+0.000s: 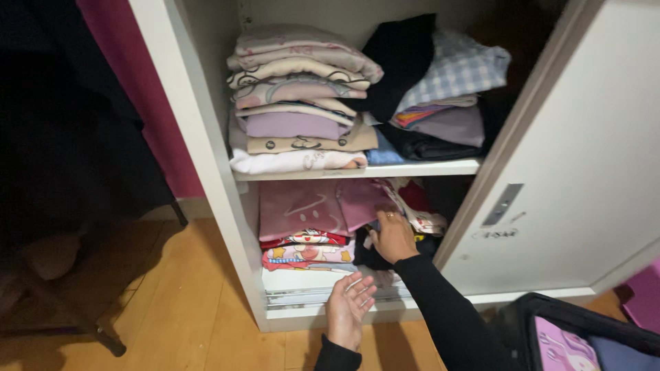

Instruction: The person takes folded clothes from a white wardrobe and places them into an open suitcase on the floor. They handle multiple items including patterned shirts, striped garments, and solid-colored pieces, arranging them in layers inside the suitcase.

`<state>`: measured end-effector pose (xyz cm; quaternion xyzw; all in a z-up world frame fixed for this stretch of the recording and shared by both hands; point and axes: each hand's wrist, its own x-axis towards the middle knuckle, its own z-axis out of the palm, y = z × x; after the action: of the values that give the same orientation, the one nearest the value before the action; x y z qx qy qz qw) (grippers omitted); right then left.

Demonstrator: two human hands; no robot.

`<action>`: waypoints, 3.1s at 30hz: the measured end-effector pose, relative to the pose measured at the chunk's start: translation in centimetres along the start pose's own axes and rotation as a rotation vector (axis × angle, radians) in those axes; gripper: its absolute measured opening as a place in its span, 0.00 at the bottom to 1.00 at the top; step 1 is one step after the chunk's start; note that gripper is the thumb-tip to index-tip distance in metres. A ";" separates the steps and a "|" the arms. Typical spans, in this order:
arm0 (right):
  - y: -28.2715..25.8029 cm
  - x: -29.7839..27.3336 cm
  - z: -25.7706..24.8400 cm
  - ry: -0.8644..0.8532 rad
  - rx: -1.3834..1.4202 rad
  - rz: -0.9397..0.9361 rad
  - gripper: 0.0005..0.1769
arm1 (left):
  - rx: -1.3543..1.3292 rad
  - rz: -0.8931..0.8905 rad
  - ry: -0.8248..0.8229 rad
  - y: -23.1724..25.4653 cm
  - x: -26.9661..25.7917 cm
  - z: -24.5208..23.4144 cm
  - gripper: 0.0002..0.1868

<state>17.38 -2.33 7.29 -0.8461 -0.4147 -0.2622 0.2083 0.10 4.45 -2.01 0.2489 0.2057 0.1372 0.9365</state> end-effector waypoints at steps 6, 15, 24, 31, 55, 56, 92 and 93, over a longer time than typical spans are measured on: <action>2.5 1.4 6.6 -0.024 -0.189 0.051 0.26 | 0.007 -0.035 0.039 0.2 1.1 -0.6 0.24; 7.9 5.4 8.1 0.220 0.111 0.276 0.12 | 0.068 -0.030 0.025 1.5 1.1 0.1 0.25; -0.6 4.5 -7.0 0.238 0.291 0.261 0.09 | 0.323 0.193 0.070 -0.1 -0.2 3.4 0.23; -3.8 3.3 -17.5 -0.061 0.533 0.081 0.08 | 0.858 1.194 0.296 3.8 -7.4 10.4 0.36; 20.7 -27.4 -45.5 0.294 0.719 0.616 0.21 | 0.793 0.745 -0.949 -10.4 -10.6 32.8 0.19; 21.6 -29.0 -46.2 0.312 0.686 0.545 0.21 | 0.821 0.735 -0.966 -12.0 -10.3 31.7 0.17; 21.9 -40.4 -26.5 0.031 -0.154 0.638 0.32 | 1.930 0.795 -0.708 -31.4 -10.4 19.8 0.20; 20.7 -40.0 -26.8 -0.039 -0.070 0.459 0.34 | 2.005 0.734 -0.697 -31.7 -10.1 19.8 0.19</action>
<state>6.21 -53.09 0.66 -0.9298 -0.2061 -0.2058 0.2250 5.11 -33.91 0.33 0.9603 -0.1357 0.1000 0.2222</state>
